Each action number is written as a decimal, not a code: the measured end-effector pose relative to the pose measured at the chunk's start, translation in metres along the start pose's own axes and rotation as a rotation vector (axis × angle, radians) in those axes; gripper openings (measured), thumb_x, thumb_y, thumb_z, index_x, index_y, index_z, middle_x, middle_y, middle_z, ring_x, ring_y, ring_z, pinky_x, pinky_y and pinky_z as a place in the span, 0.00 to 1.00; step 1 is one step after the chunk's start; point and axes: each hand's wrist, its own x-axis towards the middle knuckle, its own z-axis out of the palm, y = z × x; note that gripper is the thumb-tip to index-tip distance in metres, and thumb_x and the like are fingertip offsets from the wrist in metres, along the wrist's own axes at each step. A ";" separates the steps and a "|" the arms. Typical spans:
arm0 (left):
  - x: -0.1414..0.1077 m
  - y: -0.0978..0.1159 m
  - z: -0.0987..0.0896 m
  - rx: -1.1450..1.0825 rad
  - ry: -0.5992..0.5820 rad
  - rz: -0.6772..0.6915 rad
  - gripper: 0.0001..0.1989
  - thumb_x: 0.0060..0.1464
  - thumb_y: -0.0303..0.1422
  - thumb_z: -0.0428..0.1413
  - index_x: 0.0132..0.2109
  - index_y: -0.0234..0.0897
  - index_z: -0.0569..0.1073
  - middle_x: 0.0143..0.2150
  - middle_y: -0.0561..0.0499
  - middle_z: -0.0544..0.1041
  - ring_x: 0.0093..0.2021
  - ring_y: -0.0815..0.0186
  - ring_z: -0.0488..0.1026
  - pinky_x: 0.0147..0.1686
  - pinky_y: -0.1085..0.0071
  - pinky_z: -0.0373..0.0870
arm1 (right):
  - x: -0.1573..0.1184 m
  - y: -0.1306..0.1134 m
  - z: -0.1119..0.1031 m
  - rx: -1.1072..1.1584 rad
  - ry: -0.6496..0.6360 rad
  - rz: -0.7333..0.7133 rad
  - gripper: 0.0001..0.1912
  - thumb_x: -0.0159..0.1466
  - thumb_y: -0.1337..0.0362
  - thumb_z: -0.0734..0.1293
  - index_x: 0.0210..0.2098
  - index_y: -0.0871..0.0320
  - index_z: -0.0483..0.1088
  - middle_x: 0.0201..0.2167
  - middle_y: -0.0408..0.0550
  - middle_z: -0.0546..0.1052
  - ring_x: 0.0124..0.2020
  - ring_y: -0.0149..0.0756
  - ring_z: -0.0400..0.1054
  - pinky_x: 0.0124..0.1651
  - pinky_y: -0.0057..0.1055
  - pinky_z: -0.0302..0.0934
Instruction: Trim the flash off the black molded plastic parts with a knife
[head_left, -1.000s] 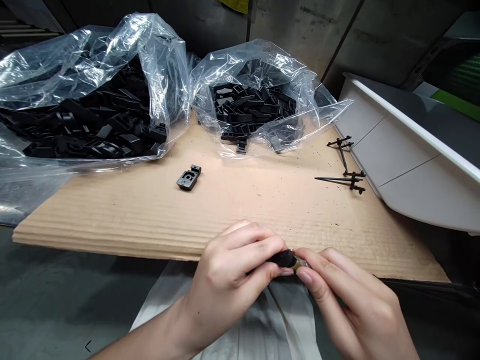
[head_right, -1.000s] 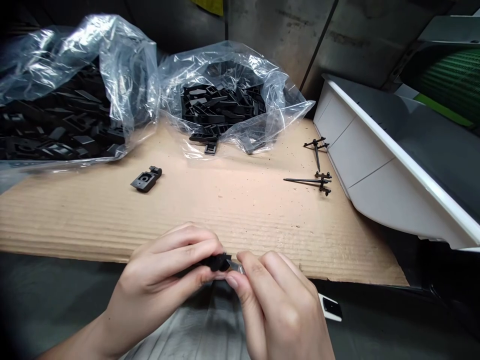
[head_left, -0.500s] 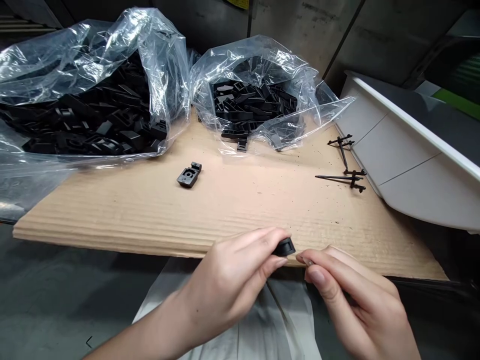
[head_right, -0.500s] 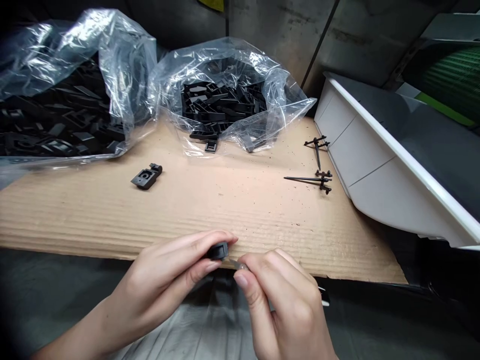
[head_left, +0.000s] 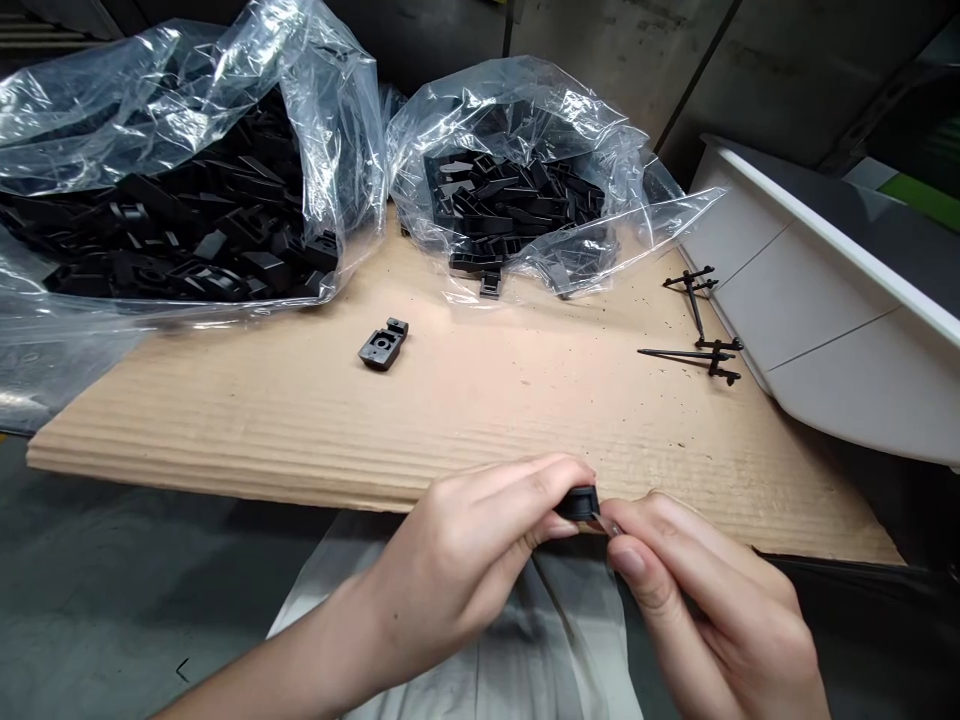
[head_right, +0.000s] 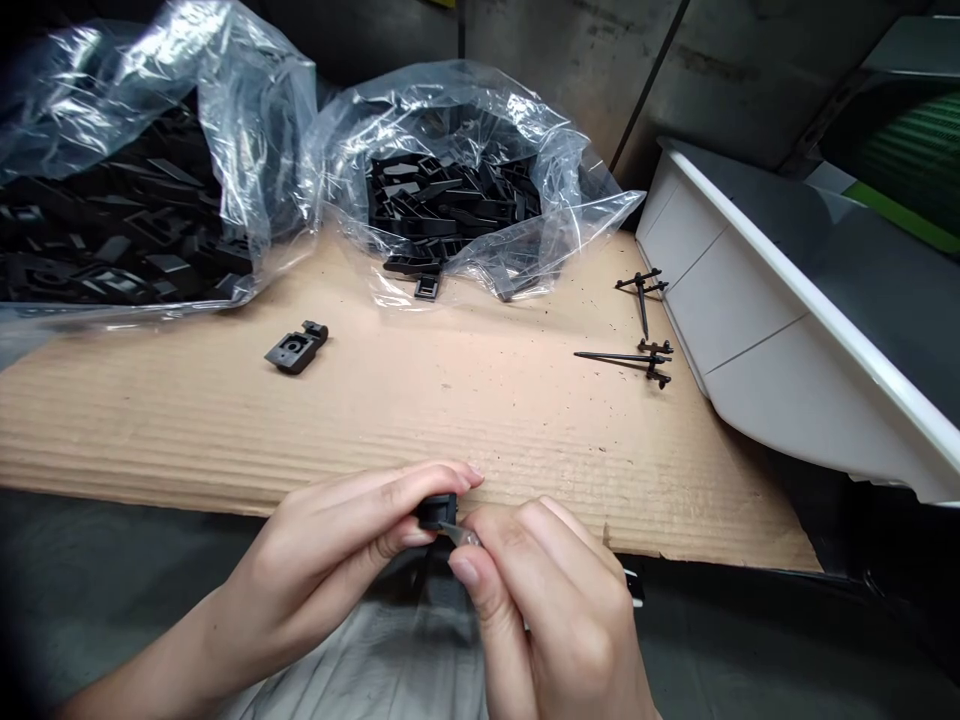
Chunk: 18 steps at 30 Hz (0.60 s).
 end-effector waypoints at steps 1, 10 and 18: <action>0.000 0.000 0.000 0.001 0.002 0.005 0.14 0.57 0.19 0.45 0.50 0.31 0.63 0.47 0.45 0.72 0.47 0.67 0.70 0.46 0.79 0.67 | 0.000 0.000 -0.001 0.031 -0.023 -0.005 0.09 0.61 0.69 0.60 0.37 0.58 0.70 0.25 0.46 0.72 0.25 0.30 0.67 0.27 0.25 0.62; 0.001 0.000 0.000 -0.008 -0.017 0.021 0.15 0.57 0.19 0.44 0.50 0.31 0.64 0.47 0.44 0.72 0.48 0.65 0.69 0.46 0.75 0.68 | -0.001 0.000 0.000 0.112 -0.072 0.032 0.10 0.59 0.74 0.60 0.39 0.58 0.69 0.27 0.43 0.70 0.28 0.27 0.65 0.30 0.23 0.61; -0.001 -0.001 0.000 0.005 0.007 0.018 0.15 0.56 0.18 0.47 0.50 0.30 0.64 0.47 0.45 0.72 0.49 0.69 0.68 0.49 0.80 0.65 | -0.007 0.000 -0.008 0.210 0.096 0.151 0.12 0.60 0.70 0.61 0.41 0.51 0.70 0.25 0.40 0.71 0.27 0.25 0.65 0.28 0.19 0.61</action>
